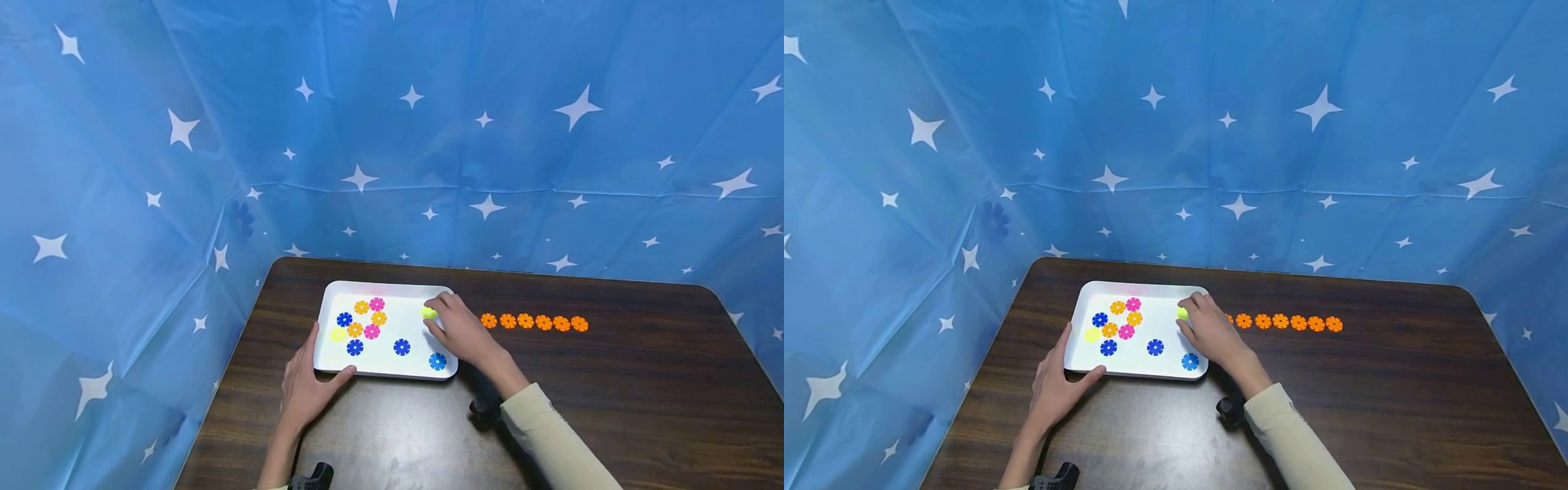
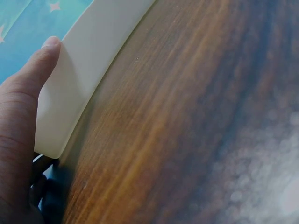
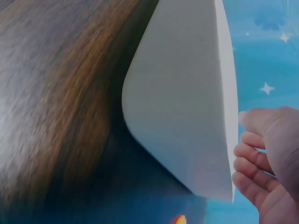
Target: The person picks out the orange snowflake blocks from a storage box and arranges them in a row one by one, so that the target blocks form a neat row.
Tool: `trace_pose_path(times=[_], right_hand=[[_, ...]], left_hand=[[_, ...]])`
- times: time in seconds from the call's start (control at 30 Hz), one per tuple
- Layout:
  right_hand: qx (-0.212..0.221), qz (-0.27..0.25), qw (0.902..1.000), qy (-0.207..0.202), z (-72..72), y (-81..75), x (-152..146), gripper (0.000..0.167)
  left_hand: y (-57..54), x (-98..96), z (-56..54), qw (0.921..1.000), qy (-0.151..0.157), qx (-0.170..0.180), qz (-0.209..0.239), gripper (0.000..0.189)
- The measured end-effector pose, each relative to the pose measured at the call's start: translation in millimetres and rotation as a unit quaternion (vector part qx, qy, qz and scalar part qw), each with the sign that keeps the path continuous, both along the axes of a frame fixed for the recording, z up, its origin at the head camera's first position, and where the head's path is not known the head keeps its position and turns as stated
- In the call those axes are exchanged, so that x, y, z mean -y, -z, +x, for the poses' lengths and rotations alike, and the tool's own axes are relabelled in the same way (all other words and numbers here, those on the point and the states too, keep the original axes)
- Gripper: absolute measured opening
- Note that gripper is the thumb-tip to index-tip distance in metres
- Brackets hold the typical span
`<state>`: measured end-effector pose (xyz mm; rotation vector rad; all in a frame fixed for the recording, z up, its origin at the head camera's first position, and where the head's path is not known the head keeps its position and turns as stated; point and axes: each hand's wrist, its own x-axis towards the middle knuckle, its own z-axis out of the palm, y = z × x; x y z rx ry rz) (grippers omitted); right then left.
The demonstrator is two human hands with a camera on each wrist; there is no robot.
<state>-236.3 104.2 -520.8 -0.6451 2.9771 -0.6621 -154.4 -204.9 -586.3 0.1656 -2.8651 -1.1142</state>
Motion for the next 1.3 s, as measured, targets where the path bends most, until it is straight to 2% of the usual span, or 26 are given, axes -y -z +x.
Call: trace_pose_path(times=[0.33,0.67,1.3], right_hand=[[-0.003,0.009,0.9999,-0.011,-3.0,-1.5,17,0.039],[0.000,0.016,0.9996,-0.021,-6.3,2.0,28,0.038],[0.038,0.013,0.9986,-0.034,-12.7,10.7,56,0.035]], left_hand=[[0.1,1.1,-0.1,1.0000,-0.004,0.009,-0.003,0.114],[-1.5,1.4,-0.5,1.0000,0.000,0.000,-0.007,0.114],[-2.3,1.4,0.5,0.9999,0.001,0.010,-0.003,0.113]])
